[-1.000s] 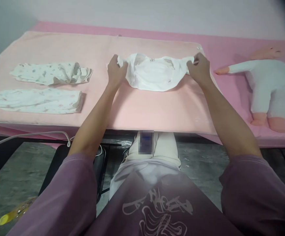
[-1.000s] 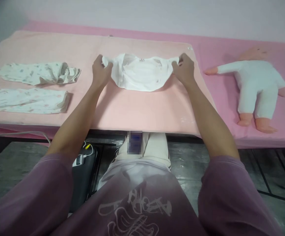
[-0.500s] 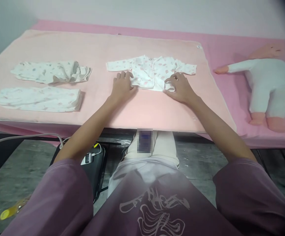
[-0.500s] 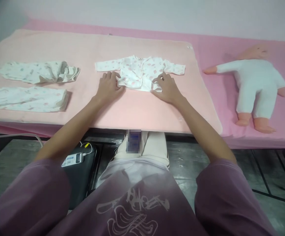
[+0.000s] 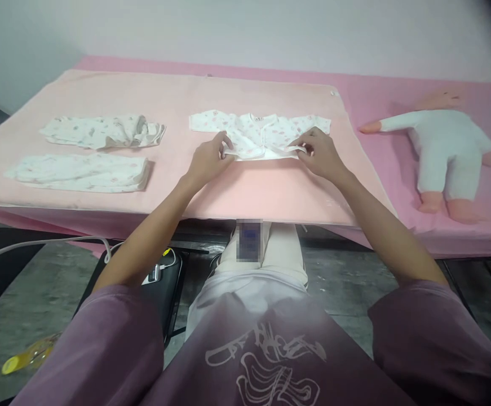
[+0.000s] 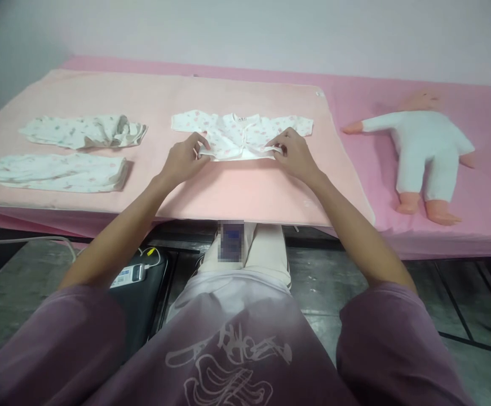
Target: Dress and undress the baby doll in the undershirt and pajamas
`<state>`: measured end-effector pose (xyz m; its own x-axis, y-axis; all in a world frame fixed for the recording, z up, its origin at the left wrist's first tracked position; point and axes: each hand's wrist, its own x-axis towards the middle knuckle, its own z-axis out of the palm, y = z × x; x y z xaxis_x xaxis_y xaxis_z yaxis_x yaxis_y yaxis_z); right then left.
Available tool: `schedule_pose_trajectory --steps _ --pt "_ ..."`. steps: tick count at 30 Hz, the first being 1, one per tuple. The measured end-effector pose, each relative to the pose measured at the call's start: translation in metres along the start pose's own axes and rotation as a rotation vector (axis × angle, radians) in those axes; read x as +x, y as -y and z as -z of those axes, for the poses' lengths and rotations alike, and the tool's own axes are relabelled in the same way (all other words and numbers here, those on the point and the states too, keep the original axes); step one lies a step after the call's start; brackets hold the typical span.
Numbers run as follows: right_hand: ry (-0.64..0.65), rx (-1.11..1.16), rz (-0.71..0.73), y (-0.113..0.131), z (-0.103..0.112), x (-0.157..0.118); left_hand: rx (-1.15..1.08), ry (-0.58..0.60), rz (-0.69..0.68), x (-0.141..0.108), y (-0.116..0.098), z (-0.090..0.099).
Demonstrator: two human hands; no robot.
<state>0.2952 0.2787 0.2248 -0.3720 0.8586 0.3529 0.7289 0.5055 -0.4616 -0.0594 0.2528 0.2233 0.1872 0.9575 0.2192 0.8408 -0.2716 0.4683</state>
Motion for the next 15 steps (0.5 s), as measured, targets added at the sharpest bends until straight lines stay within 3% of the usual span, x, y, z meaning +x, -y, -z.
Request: schedule_pose_trajectory --steps 3,6,8,10,12,15 --pt "0.031 0.108 0.072 0.023 0.021 -0.033 0.016 0.094 -0.045 -0.035 -0.01 0.023" --pt "0.22 0.149 0.126 0.041 0.03 -0.067 0.047 0.292 -0.083 -0.068 -0.012 0.042" --pt "0.36 0.137 0.147 0.046 0.03 -0.082 0.038 0.451 -0.115 -0.079 -0.008 0.051" --pt "0.383 0.11 0.149 0.043 0.028 -0.085 -0.002 0.522 -0.135 -0.078 0.0 0.056" --pt "0.266 0.069 0.139 0.029 0.025 -0.074 -0.016 0.436 -0.156 -0.062 0.012 0.055" --pt "0.035 -0.05 0.091 -0.01 0.022 -0.041 0.058 0.133 -0.168 -0.018 0.037 0.042"
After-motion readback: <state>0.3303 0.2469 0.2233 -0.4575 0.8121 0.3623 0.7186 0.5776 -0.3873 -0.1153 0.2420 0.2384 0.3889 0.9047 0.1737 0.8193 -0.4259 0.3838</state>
